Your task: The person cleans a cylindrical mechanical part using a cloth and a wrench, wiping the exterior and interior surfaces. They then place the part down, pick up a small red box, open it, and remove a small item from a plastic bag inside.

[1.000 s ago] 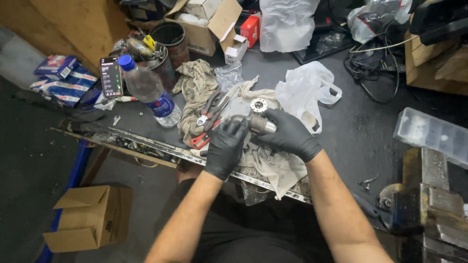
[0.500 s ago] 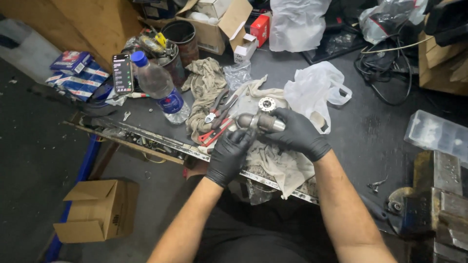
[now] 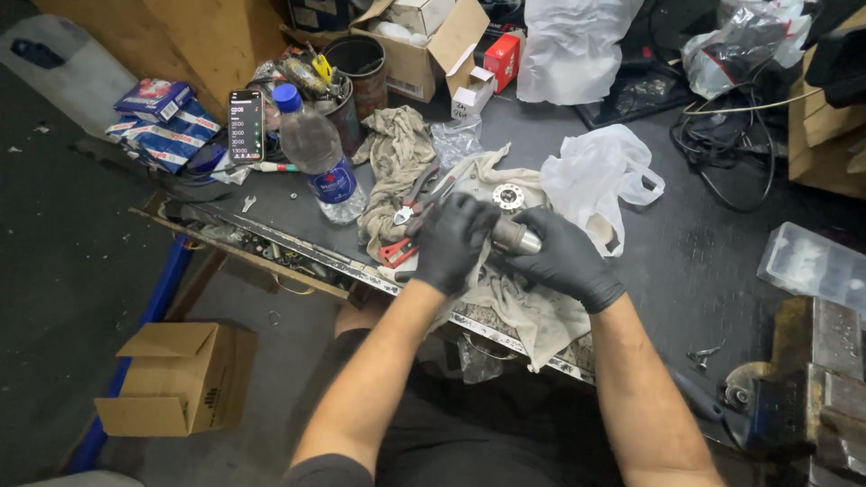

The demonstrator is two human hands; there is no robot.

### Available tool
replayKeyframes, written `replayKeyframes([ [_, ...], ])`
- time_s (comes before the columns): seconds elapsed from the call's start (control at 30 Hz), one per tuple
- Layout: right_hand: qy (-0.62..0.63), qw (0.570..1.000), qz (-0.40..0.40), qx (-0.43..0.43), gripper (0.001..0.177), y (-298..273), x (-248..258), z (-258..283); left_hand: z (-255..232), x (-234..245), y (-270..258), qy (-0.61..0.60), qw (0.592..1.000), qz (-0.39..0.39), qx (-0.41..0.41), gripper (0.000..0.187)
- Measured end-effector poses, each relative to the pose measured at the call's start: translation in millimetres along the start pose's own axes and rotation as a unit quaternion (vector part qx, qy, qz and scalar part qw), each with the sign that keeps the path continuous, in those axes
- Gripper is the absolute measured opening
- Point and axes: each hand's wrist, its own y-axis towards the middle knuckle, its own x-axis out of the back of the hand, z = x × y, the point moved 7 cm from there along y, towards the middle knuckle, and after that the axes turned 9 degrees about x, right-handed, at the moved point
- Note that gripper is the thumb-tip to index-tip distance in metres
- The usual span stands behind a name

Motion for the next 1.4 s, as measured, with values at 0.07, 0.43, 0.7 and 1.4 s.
replayKeyframes([
  [0.07,-0.005,1.000,-0.001,0.018,0.067,-0.3,-1.6,-1.8,0.4,-4.1,21.4,0.022,0.999,0.022,-0.009,0.020],
  [0.43,0.094,0.989,-0.017,0.109,0.058,-2.9,1.9,-12.1,16.6,39.5,1.4,-0.183,0.948,0.071,0.250,0.027],
  [0.7,0.048,0.995,0.068,0.058,0.078,-15.3,-2.1,-8.8,24.1,24.3,-3.5,-0.152,0.982,0.067,0.091,0.017],
  [1.4,-0.071,0.983,0.128,0.111,0.095,-15.3,-33.0,-22.1,-13.6,-6.2,61.5,0.034,0.952,0.275,0.133,0.033],
])
